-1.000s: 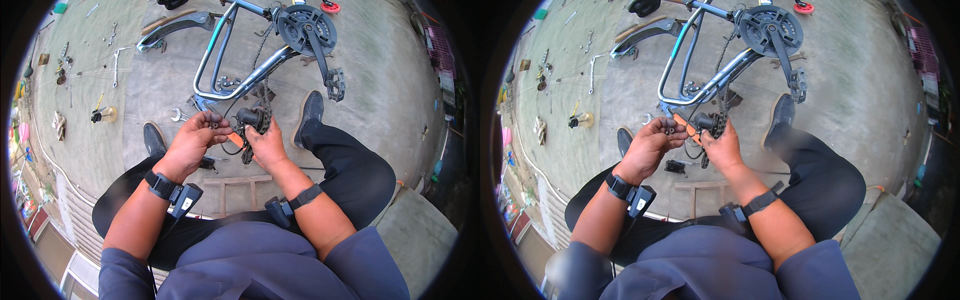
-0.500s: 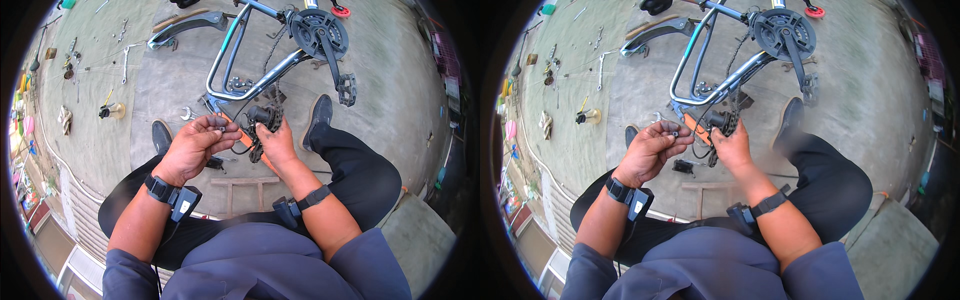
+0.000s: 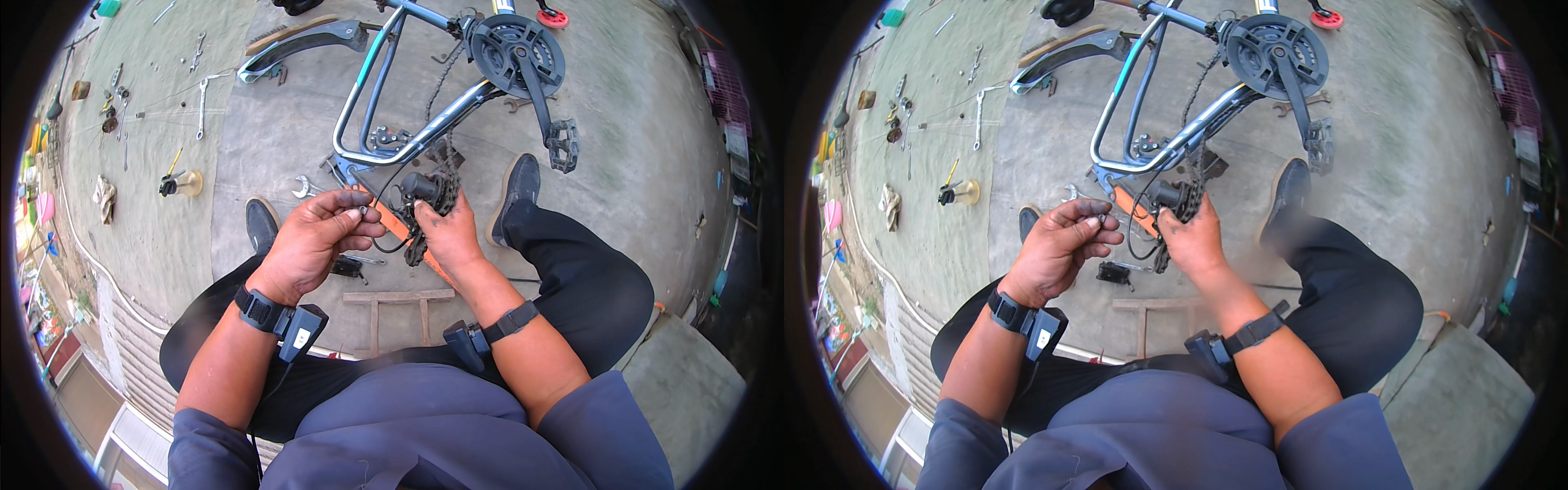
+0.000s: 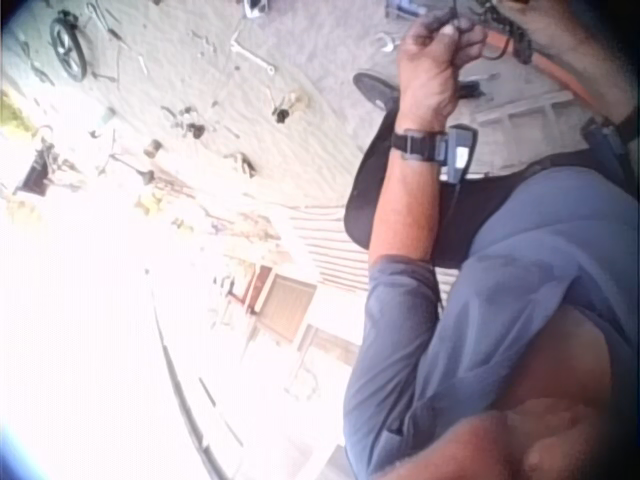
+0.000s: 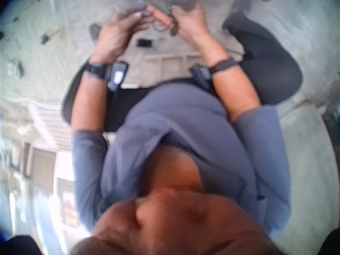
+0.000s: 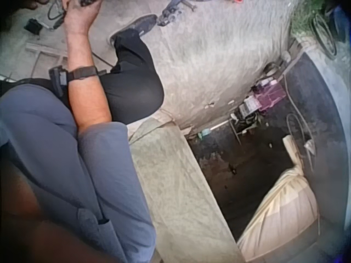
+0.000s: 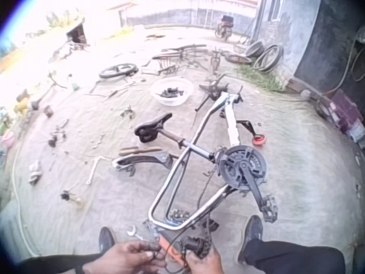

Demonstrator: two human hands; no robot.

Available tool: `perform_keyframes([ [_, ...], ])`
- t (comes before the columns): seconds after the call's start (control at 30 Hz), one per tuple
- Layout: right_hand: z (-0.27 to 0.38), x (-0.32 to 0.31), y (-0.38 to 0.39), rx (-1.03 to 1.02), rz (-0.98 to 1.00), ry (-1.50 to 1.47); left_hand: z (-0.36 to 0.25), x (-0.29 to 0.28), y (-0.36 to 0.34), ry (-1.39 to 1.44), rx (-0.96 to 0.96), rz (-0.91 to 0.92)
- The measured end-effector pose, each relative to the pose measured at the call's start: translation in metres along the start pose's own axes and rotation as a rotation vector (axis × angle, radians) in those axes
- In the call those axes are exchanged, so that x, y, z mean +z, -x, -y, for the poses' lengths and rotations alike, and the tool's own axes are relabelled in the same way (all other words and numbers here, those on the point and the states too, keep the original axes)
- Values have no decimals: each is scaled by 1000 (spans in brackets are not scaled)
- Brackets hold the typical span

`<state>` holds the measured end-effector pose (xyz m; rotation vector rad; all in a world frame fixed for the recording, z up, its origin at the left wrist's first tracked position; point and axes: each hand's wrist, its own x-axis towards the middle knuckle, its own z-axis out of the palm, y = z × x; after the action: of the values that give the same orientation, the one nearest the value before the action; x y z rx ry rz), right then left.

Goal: The person sits on the ground and works on a bicycle derailleur, manipulating the chain and derailleur cage with both hands. They adjust the chain position and appear to be tightening or aligning components of the derailleur mechanism.

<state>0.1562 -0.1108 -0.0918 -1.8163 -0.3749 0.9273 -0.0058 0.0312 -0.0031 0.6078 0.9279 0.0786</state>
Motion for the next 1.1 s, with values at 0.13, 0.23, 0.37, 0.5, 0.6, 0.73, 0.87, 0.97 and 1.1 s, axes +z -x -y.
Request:
perform_keyframes([
  [0.13,-3,-1,-1,-9,3,-7,0,1,0,-14,18,3],
  [0.23,-4,-1,0,-16,7,-2,1,1,-1,-30,12,4],
  [0.37,-2,-1,0,-4,10,-11,1,0,-1,-26,10,7],
  [0.5,-6,-1,-1,-14,10,-24,2,-2,-2,-23,3,17],
  [0.6,-4,-1,0,-1,9,-38,5,-5,-4,-56,28,47],
  [0.73,-6,0,0,-14,-2,-41,3,-1,-1,-83,40,48],
  [0.87,1,-2,1,20,65,-4,3,-2,0,-112,41,68],
  [0.97,0,-3,1,21,62,-15,3,-1,0,-147,36,78],
  [1.1,-3,-3,1,26,61,-23,6,-2,-1,-163,76,95],
])
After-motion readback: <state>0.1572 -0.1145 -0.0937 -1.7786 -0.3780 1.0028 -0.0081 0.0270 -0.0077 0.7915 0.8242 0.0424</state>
